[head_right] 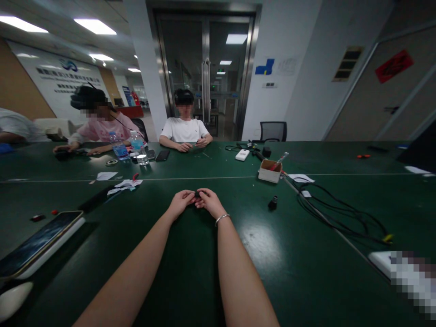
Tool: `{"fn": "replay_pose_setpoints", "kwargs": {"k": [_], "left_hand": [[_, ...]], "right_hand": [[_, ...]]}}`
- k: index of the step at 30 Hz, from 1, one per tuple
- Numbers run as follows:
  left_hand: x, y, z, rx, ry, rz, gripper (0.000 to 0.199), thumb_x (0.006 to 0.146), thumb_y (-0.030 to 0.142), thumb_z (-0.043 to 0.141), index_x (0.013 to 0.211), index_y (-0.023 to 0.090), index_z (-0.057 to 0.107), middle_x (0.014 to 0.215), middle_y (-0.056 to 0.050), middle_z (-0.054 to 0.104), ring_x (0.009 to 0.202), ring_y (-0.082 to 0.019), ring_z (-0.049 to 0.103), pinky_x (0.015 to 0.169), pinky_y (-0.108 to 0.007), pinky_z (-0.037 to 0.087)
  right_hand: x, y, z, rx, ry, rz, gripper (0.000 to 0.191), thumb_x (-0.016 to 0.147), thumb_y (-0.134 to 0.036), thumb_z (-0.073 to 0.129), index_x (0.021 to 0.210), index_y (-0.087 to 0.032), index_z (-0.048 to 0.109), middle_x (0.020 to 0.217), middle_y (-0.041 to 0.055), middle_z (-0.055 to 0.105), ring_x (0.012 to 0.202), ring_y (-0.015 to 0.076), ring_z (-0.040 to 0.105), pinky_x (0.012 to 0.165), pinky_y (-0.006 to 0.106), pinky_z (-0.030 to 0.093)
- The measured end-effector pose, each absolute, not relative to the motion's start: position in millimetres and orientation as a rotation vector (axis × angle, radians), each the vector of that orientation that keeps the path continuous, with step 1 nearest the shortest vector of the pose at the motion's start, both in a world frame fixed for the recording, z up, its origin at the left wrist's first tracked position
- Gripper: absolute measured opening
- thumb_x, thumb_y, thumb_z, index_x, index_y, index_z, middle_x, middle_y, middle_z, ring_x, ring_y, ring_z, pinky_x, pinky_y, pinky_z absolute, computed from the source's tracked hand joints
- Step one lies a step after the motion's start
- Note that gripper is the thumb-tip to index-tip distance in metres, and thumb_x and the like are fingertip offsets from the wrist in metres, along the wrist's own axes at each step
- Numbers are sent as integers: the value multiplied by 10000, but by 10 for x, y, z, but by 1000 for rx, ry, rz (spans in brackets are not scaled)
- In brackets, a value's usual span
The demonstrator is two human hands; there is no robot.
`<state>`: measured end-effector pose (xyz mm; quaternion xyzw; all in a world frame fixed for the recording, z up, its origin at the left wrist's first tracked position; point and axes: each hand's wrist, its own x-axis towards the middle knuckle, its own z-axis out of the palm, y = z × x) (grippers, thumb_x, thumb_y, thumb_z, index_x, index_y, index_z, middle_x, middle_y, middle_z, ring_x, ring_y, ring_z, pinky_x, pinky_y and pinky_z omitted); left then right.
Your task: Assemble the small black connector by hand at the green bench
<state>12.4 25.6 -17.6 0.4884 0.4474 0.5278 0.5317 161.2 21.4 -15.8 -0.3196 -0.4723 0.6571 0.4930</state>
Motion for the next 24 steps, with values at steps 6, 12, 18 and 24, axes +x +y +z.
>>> {"fn": "replay_pose_setpoints", "kwargs": {"k": [6, 12, 18, 24], "left_hand": [[124, 245, -248, 1400, 1259, 1274, 306, 758, 433, 596, 808, 134, 641, 656, -30, 649, 574, -116, 584, 592, -246, 473], [134, 231, -220, 1511, 1400, 1220, 415, 779, 545, 499, 723, 153, 622, 608, -21, 628, 528, -119, 558, 536, -235, 425], [152, 166, -144, 1565, 1456, 1198, 471, 791, 582, 457, 677, 158, 626, 548, -11, 596, 501, -121, 533, 530, -238, 389], [154, 130, -82, 1628, 1573, 1124, 553, 828, 611, 353, 607, 173, 608, 492, -15, 566, 471, -140, 513, 511, -253, 343]], "right_hand": [[1635, 181, -135, -766, -1139, 1606, 197, 834, -231, 601, 1012, -177, 536, 651, 3, 632, 571, 129, 650, 535, 246, 544], [1644, 169, -147, -794, -1099, 1605, 218, 833, -210, 604, 987, -193, 450, 650, -14, 617, 546, 127, 653, 563, 252, 545], [1649, 177, -162, -788, -1122, 1602, 264, 808, -226, 641, 963, -195, 429, 656, -29, 606, 549, 124, 654, 582, 257, 547], [1661, 154, -156, -752, -1166, 1618, 276, 791, -250, 664, 960, -193, 454, 683, -13, 638, 571, 131, 664, 585, 265, 551]]}}
